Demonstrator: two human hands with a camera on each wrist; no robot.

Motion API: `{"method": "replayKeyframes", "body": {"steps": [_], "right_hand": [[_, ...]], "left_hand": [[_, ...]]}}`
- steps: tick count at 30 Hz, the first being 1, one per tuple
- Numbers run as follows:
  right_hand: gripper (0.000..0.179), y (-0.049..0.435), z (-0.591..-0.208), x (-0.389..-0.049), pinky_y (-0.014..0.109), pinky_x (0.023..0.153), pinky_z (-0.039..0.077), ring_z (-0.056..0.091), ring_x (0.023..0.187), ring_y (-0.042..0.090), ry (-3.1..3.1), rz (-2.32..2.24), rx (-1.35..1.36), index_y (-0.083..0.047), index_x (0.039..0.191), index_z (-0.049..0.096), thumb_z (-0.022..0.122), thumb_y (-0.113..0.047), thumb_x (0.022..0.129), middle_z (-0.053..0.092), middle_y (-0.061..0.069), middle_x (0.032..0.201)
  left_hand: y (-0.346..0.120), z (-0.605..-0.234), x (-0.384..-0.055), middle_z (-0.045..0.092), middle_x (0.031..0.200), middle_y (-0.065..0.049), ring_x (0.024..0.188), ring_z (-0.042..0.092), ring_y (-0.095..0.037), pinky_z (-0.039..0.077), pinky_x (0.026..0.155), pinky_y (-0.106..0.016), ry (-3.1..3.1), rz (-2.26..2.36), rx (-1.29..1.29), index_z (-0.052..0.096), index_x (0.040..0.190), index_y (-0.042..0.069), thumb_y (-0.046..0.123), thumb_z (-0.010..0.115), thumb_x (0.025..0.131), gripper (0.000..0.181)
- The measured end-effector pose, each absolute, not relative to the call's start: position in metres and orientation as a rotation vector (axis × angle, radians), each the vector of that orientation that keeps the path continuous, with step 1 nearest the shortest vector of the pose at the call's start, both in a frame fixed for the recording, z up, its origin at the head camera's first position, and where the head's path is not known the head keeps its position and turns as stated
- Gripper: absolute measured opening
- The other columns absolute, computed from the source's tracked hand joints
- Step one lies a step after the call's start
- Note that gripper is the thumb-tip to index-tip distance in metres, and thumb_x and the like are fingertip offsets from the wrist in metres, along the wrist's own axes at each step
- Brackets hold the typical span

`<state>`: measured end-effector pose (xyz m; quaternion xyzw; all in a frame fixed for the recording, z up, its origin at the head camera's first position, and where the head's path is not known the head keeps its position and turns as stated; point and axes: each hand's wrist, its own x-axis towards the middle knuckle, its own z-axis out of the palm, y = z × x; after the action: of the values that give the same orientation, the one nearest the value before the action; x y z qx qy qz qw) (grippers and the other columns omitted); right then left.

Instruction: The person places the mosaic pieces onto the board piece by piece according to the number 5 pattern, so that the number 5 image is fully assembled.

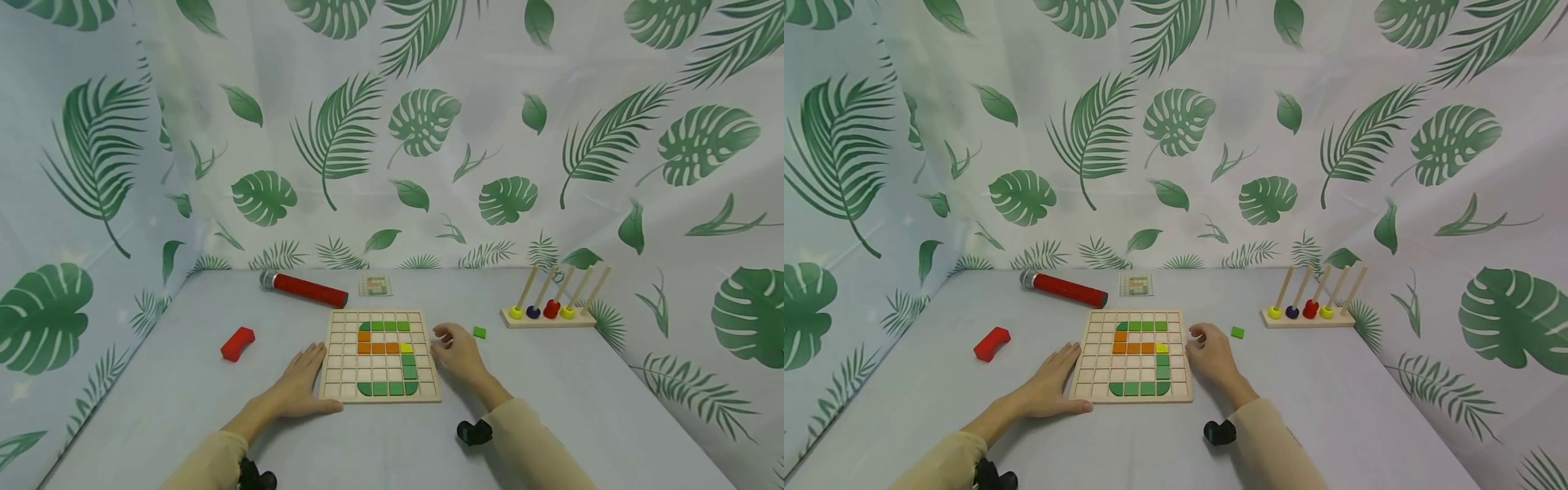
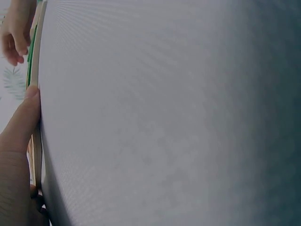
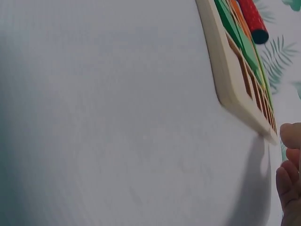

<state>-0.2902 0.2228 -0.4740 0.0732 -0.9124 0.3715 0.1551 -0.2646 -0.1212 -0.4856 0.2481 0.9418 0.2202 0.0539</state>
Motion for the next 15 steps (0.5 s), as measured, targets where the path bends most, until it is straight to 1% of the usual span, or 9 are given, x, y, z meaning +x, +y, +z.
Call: {"method": "replayKeyframes", "body": {"steps": [3,10,13,15], "right_hand": [[0.032,0.237,-0.475,-0.293,0.037,0.077,0.051,0.057,0.091,0.024,-2.627,1.044,0.158,0.002,0.111,0.061,0.072,-0.002,0.08,0.061,0.013,0.102],[0.036,0.274,-0.474,-0.3,0.043,0.078,0.05,0.056,0.094,0.032,-2.609,0.898,0.108,0.006,0.11,0.06,0.072,0.0,0.077,0.059,0.019,0.104],[0.04,0.285,-0.472,-0.302,0.047,0.082,0.048,0.054,0.098,0.036,-2.627,0.894,0.068,0.008,0.115,0.057,0.071,0.0,0.078,0.054,0.023,0.111],[0.045,0.29,-0.472,-0.303,0.05,0.087,0.045,0.05,0.105,0.04,-2.653,0.923,0.021,0.008,0.119,0.054,0.07,-0.001,0.079,0.048,0.026,0.119]], "left_hand": [[-0.12,-0.486,-0.264,0.02,0.154,-0.017,0.142,0.01,-0.032,0.01,0.114,-0.048,2.858,0.663,0.752,0.021,0.148,-0.003,0.07,0.066,0.07,0.116],[-0.117,-0.485,-0.263,0.021,0.153,-0.019,0.142,0.012,-0.033,0.011,0.113,-0.049,2.858,0.682,0.784,0.021,0.147,-0.004,0.069,0.066,0.07,0.115],[-0.119,-0.484,-0.263,0.021,0.153,-0.02,0.142,0.012,-0.034,0.011,0.113,-0.05,2.86,0.693,0.771,0.021,0.147,-0.005,0.069,0.067,0.07,0.116],[-0.121,-0.485,-0.263,0.02,0.153,-0.02,0.142,0.012,-0.034,0.011,0.113,-0.05,2.866,0.681,0.756,0.021,0.147,-0.005,0.069,0.066,0.07,0.117]]}}
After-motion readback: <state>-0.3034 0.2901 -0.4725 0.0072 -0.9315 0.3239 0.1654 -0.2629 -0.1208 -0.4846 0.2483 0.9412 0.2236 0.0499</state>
